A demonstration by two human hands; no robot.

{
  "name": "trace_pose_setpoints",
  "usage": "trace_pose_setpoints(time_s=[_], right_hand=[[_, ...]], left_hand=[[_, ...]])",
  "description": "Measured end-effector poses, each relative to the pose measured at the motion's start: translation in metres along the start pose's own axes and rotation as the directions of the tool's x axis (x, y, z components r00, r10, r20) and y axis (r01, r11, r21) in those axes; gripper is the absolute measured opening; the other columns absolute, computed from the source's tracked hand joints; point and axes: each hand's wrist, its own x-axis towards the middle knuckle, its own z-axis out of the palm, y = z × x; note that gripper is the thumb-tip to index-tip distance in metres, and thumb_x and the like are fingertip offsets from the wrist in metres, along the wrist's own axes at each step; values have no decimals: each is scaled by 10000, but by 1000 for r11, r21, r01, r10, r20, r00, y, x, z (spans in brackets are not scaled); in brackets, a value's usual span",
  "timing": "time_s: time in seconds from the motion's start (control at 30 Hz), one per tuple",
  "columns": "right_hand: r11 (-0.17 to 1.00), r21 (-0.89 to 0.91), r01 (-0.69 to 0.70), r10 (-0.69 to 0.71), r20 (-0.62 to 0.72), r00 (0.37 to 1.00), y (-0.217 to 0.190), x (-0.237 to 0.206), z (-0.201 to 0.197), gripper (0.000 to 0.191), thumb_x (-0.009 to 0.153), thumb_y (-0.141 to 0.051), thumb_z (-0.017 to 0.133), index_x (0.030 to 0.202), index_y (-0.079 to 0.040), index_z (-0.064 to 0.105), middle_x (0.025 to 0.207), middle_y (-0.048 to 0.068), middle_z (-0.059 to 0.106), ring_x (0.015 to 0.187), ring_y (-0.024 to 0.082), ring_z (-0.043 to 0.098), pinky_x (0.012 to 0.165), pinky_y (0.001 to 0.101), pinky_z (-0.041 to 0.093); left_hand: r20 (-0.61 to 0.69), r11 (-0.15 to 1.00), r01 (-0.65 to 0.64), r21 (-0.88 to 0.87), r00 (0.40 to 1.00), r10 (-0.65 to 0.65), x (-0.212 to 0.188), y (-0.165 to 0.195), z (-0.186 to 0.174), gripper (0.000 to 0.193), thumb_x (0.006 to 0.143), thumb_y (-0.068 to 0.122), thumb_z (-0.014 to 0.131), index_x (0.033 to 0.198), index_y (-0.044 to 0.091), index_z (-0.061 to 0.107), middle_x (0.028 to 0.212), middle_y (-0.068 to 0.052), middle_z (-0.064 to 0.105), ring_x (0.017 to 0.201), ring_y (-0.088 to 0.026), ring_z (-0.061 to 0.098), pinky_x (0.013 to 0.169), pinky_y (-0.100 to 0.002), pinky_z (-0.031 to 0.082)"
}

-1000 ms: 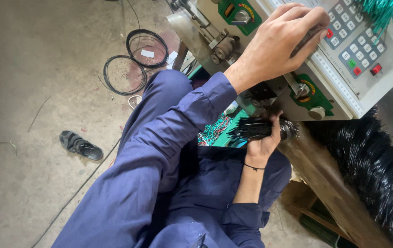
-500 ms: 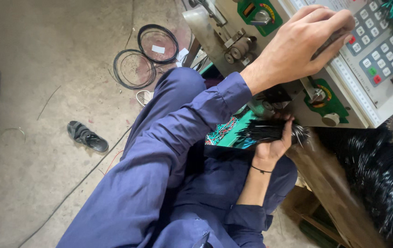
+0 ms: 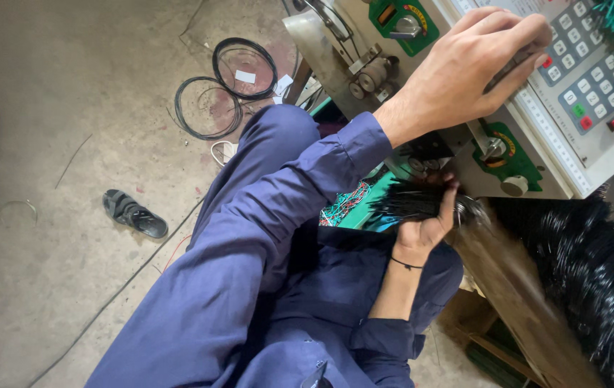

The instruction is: The person sits on the floor and feeds bundles of black wires into a wire processing machine. They operate the machine's control panel, collect processed wires, and tie them into bundles using a pink strap.

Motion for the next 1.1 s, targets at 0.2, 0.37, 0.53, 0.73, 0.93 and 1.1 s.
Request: trace_pose_setpoints(time_s=[0.2, 0.37, 0.53, 0.73, 0.93, 1.1], right_hand=[[995, 12, -101, 93, 300, 949, -4, 3, -30, 222, 1162, -155, 593, 1376, -123, 645, 944, -33, 609, 958, 128, 601, 1047, 405, 521], [1000, -16, 7, -6, 70, 998, -10, -5, -8, 236, 1049, -211, 560, 1261, -132, 626, 1044, 43, 678, 1043, 208, 640, 1058, 442, 511], [995, -90, -41, 48, 74, 996, -2, 1, -10, 161, 1051, -215, 598, 1168, -116, 648, 1033, 8, 671, 1057, 194, 638, 1078, 421, 509], [979, -8, -202, 194, 327, 925, -7, 7, -42, 141, 1167, -172, 622, 1288, -154, 691, 850, -67, 587, 863, 52, 587, 965, 300, 504], [991, -131, -6, 28, 163, 986, -10, 2, -23, 157, 1023, -332, 633, 1076, -185, 654, 1043, -4, 664, 1080, 183, 638, 1103, 445, 530], [981, -194, -4, 35, 155, 987, -3, 10, -34, 143, 1111, -307, 654, 1140, -167, 666, 1031, -43, 643, 1003, 150, 600, 1011, 359, 508]], left_hand=[[18, 999, 36, -26, 999, -36, -4, -4, 2, 268, 971, 265, 695, 1173, 124, 592, 1043, -45, 697, 1058, -281, 661, 959, -404, 533], [-6, 999, 43, 6, 999, -43, -7, -10, 12, 305, 986, 329, 670, 1198, 131, 576, 1035, -42, 698, 1057, -274, 664, 975, -405, 533], [-51, 999, 12, 31, 999, -11, -11, -17, 21, 340, 1002, 373, 629, 1248, 152, 546, 1050, -43, 690, 1068, -270, 656, 940, -379, 529], [-19, 1000, -1, 6, 1000, 1, -17, -24, 26, 411, 1018, 339, 623, 1343, 118, 502, 1023, -31, 681, 1080, -253, 659, 1030, -399, 509], [-53, 997, -55, 49, 997, 57, -17, -29, 30, 342, 997, 312, 634, 1270, 138, 527, 1057, -20, 689, 1097, -250, 645, 1061, -401, 493], [-23, 997, -49, 57, 998, 50, -17, -28, 28, 341, 991, 297, 648, 1261, 114, 546, 1055, -39, 690, 1095, -266, 643, 1053, -416, 500]])
